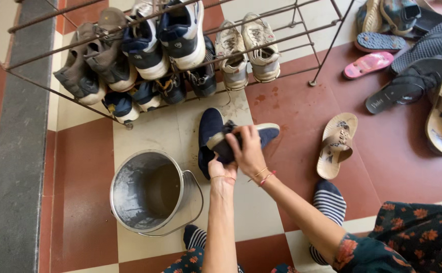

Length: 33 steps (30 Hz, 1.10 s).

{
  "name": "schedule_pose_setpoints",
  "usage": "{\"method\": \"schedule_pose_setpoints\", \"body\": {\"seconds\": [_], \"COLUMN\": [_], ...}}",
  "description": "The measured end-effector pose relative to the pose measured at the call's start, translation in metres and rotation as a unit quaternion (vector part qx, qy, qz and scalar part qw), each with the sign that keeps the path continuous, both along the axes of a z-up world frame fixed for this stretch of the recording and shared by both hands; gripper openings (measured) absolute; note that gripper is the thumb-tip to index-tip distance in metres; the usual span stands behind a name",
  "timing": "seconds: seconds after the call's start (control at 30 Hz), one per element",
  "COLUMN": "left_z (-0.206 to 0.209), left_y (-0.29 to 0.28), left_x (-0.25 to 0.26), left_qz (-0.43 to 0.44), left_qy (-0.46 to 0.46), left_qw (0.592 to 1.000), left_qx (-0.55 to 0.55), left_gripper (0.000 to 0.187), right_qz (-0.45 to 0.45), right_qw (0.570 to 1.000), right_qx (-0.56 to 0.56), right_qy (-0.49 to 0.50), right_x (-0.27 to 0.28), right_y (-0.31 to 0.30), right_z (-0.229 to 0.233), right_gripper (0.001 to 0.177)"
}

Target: The person sits on the floor and scrubs a pair of blue slip-on shoes with a cloth dipped in a bucket of water. After cleaning, the shoes are placed on a metal shoe rack. The person then cleans a pair of black flip-flops and places them on the rack as well.

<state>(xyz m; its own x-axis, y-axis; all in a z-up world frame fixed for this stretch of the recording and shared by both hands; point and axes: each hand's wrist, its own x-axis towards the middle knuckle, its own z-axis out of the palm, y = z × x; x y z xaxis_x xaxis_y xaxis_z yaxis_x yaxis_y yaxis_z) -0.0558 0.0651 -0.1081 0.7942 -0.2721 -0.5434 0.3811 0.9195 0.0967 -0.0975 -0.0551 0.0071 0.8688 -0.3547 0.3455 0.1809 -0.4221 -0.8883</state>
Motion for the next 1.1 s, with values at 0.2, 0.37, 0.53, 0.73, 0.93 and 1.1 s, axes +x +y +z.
{"method": "schedule_pose_setpoints", "body": {"seconds": [0.2, 0.37, 0.53, 0.73, 0.93, 1.1], "left_z": [-0.010, -0.007, -0.005, -0.010, -0.012, -0.021], "left_y": [0.015, 0.019, 0.017, 0.020, 0.020, 0.028], "left_x": [-0.001, 0.009, 0.024, 0.023, 0.017, 0.014], "left_qz": [0.000, 0.031, 0.037, 0.059, 0.063, 0.075], "left_qy": [-0.002, 0.053, 0.066, 0.092, 0.092, 0.101], "left_qw": [0.998, 0.997, 0.997, 0.993, 0.993, 0.991], "left_qx": [-0.064, -0.041, -0.019, -0.052, -0.041, -0.041], "left_gripper": [0.031, 0.029, 0.030, 0.028, 0.028, 0.025], "right_qz": [-0.003, -0.161, -0.115, 0.061, -0.073, 0.054], "right_qw": [0.992, 0.954, 0.993, 0.995, 0.994, 0.997], "right_qx": [-0.122, -0.206, -0.008, -0.073, -0.078, -0.047], "right_qy": [-0.028, 0.149, 0.038, -0.027, 0.038, 0.026], "right_x": [0.013, 0.013, 0.007, -0.002, -0.010, -0.015], "right_y": [-0.031, -0.106, -0.103, -0.055, -0.084, -0.054], "right_z": [-0.043, -0.087, -0.060, -0.049, -0.055, -0.049], "right_gripper": [0.017, 0.017, 0.020, 0.019, 0.020, 0.022]}}
